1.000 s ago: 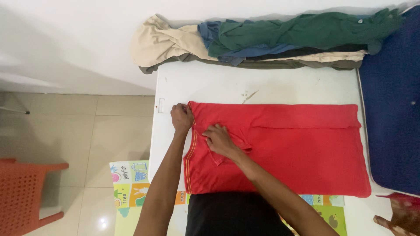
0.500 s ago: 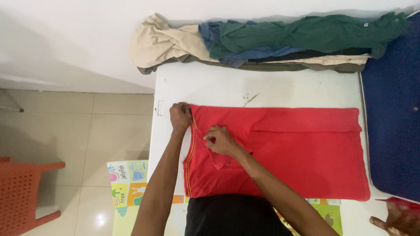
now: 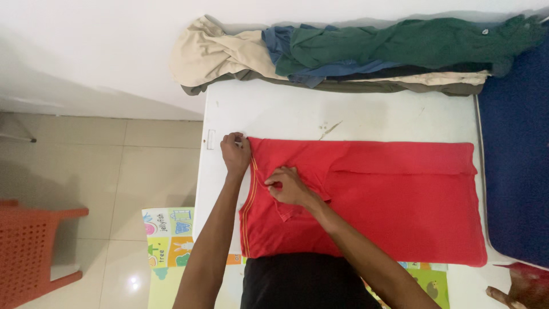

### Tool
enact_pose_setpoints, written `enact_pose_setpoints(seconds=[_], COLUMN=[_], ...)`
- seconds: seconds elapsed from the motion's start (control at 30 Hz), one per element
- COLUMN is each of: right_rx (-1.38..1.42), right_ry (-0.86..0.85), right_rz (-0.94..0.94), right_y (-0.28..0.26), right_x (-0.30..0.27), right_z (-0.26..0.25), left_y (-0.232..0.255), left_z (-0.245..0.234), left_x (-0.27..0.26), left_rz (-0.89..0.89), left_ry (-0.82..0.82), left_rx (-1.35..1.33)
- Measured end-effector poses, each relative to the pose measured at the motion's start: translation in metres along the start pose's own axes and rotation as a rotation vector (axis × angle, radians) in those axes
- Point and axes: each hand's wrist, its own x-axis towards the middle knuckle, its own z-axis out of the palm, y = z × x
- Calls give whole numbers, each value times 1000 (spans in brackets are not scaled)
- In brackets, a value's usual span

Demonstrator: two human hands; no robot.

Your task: The person folds a white polo shirt and places it into an open suitcase. They then unfold a red t-shirt on a white table, smooth it out, and fold it into a compact rectangle.

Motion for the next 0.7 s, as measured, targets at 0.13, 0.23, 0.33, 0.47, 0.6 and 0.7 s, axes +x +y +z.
enact_pose_setpoints(seconds=[0.13,0.23,0.33,0.47,0.6,0.7], right_rx=[233,268,342,212,367,377], right_ry=[152,323,495,628,842,1005], right_rz=[3,87,196,441,771,882], right_y=[5,23,59,114,165,199], right_x=[-15,-43,-83,-153,-214,-254], right_z=[-10,-24,-49,-97,-147,-185], left_y=[35,64,83,100,121,136], left_z=[-2,2,16,43,70,90], left_x=[-32,-66,-91,-117,-135,-145], left_rz=[157,364,404,503,521,554], left_ry=[-30,-106,-286,-360,-447,-506], left_rx=[149,41,51,-1,-9,47])
